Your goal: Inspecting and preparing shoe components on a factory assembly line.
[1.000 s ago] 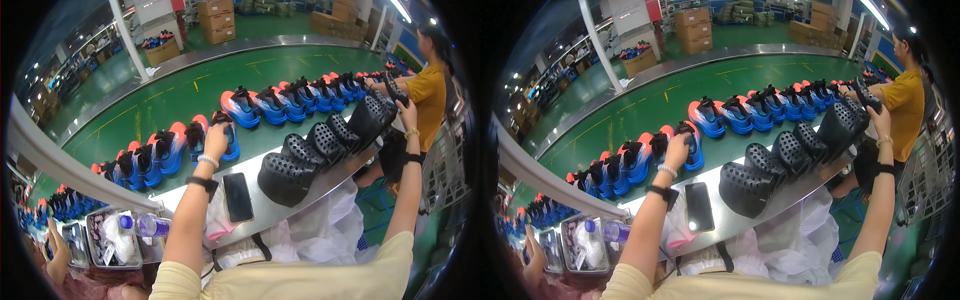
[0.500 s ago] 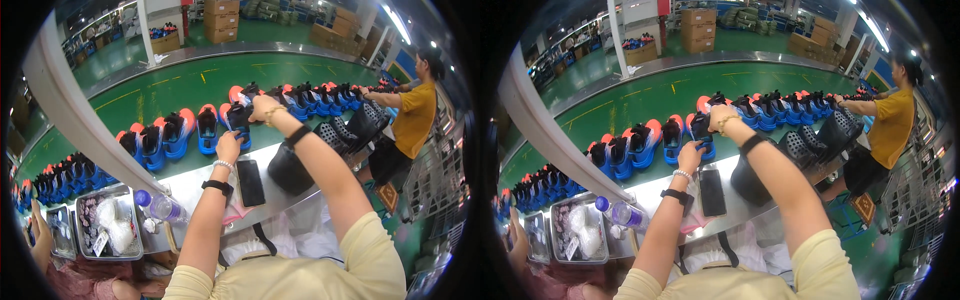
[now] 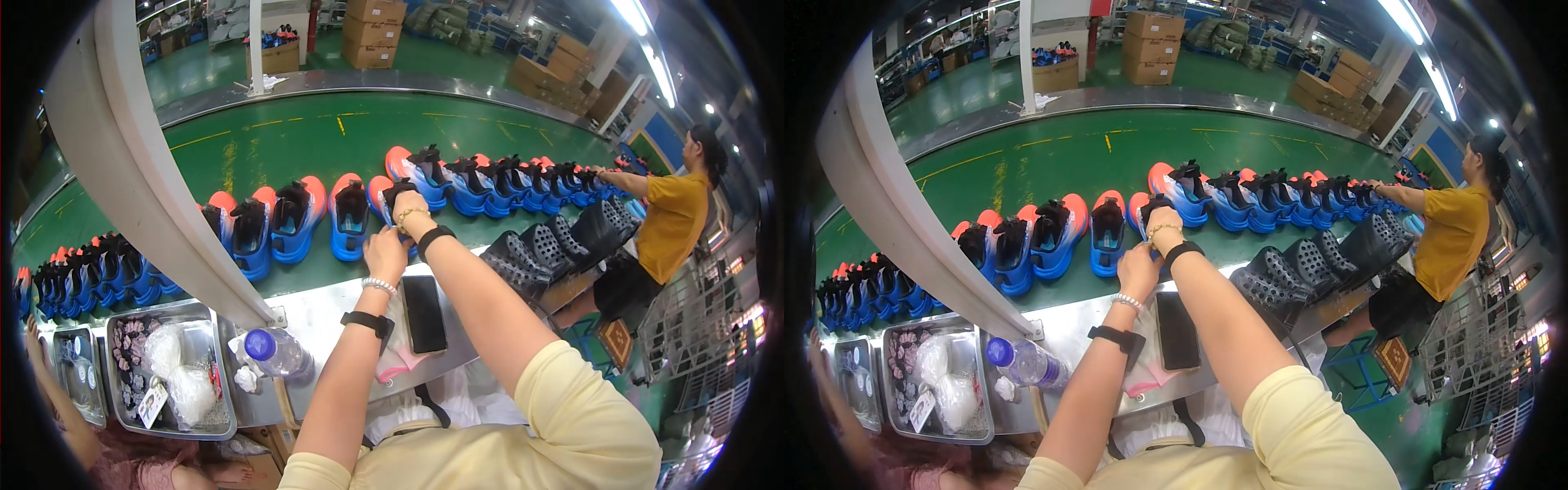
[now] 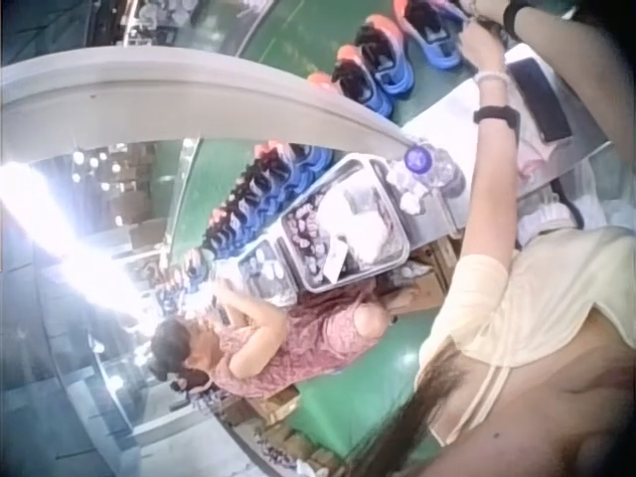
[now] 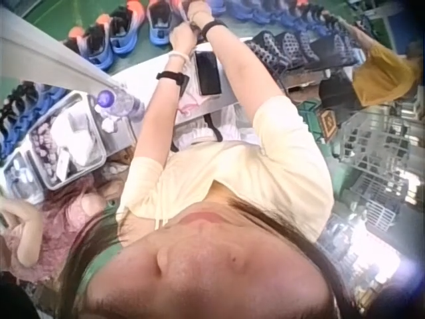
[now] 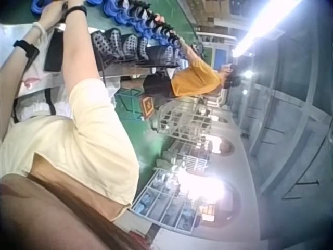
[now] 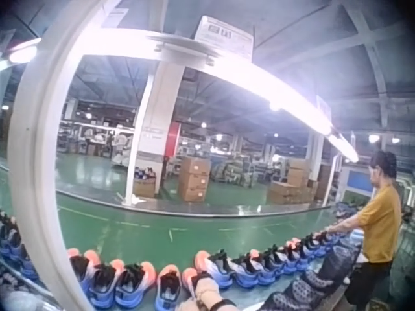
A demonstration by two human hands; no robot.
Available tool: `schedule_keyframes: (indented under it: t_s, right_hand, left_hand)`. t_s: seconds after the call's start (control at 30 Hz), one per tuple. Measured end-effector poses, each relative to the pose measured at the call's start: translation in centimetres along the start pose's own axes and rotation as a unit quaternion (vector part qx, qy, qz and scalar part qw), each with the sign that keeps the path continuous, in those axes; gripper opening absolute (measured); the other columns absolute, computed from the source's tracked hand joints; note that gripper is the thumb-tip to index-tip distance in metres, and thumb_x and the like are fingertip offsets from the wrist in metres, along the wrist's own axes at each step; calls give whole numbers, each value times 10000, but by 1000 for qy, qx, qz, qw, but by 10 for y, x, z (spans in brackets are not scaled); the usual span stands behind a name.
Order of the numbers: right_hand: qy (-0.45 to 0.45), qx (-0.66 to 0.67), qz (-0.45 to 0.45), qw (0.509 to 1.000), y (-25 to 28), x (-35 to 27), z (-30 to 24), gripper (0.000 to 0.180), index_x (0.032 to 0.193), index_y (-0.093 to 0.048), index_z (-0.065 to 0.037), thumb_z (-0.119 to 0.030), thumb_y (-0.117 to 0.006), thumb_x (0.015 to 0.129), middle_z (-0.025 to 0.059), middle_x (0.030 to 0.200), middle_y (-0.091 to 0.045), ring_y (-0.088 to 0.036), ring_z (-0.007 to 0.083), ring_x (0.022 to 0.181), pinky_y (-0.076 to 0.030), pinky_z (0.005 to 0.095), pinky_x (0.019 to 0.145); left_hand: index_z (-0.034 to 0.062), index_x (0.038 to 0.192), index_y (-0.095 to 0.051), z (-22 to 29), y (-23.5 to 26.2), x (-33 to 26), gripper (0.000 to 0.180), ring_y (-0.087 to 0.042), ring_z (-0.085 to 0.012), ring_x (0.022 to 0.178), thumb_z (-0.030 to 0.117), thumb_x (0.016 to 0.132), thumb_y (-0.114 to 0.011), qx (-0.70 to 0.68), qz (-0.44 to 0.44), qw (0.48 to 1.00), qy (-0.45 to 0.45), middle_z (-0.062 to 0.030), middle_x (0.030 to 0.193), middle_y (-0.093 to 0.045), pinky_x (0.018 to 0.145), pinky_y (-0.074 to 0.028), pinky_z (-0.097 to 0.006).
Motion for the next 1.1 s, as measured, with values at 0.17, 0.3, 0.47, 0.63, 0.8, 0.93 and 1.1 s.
schedule_keyframes:
  t_s: [0.17,0.3,0.47,0.63,0.8,0.93,1.1]
  right_hand:
    - [43,63,-73,994,27,-14,-8,252,844,-694,0,-220,-635,737,219,929,-673,-670,280,912,-533,362,787]
    - [51,100,-54,992,22,-15,-7,283,918,-708,-24,-227,-692,723,211,960,-671,-658,319,941,-533,385,822]
    - [119,16,-40,992,9,1,-31,204,906,-686,-9,-136,-619,761,219,976,-660,-647,347,936,-531,385,800]
    - [-4,-92,-268,959,-23,59,47,341,995,-707,-92,-143,-763,662,121,1084,-667,-657,276,963,-535,350,817]
    - [125,38,-266,955,9,-20,-38,381,1062,-677,-92,-394,-642,831,83,1065,-679,-651,210,949,-524,324,807]
    - [270,295,-172,900,101,-61,21,405,1020,-663,-3,-374,-574,884,110,916,-699,-661,195,822,-521,324,751]
    - [224,313,80,919,235,-139,225,397,1095,-632,-15,-323,-634,844,140,967,-685,-651,218,796,-510,332,730]
  left_hand:
    - [127,1021,-675,-7,5,-2,263,-576,-273,1000,254,790,-676,51,15,998,36,-33,1053,-663,850,-434,-446]
    - [111,1040,-669,-5,1,-1,276,-571,-287,1020,246,799,-668,29,-11,999,33,-47,1079,-658,866,-424,-469]
    - [65,1095,-649,-7,12,-4,325,-570,-319,1044,216,808,-655,12,5,1000,7,-108,1099,-651,876,-419,-503]
    - [88,1151,-611,40,-30,10,396,-537,-315,1058,254,796,-672,-62,-47,997,-21,-84,1088,-622,952,-355,-560]
    - [110,1212,-557,-11,10,-11,528,-433,-287,1218,334,762,-720,196,18,980,29,-76,1232,-526,908,-378,-534]
    - [102,1186,-530,-5,22,13,484,-355,-308,1294,279,771,-705,250,76,965,21,-87,1368,-417,905,-386,-514]
    - [59,1246,-488,75,11,31,527,-327,-391,1303,64,731,-599,231,150,947,-163,-174,1400,-378,1080,-276,-509]
Point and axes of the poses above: each hand's wrist, its own x-axis towards the middle knuckle, its own y-axis out of the back of the hand, z = x × y, the point moved 7 cm from there along x, towards the middle knuckle
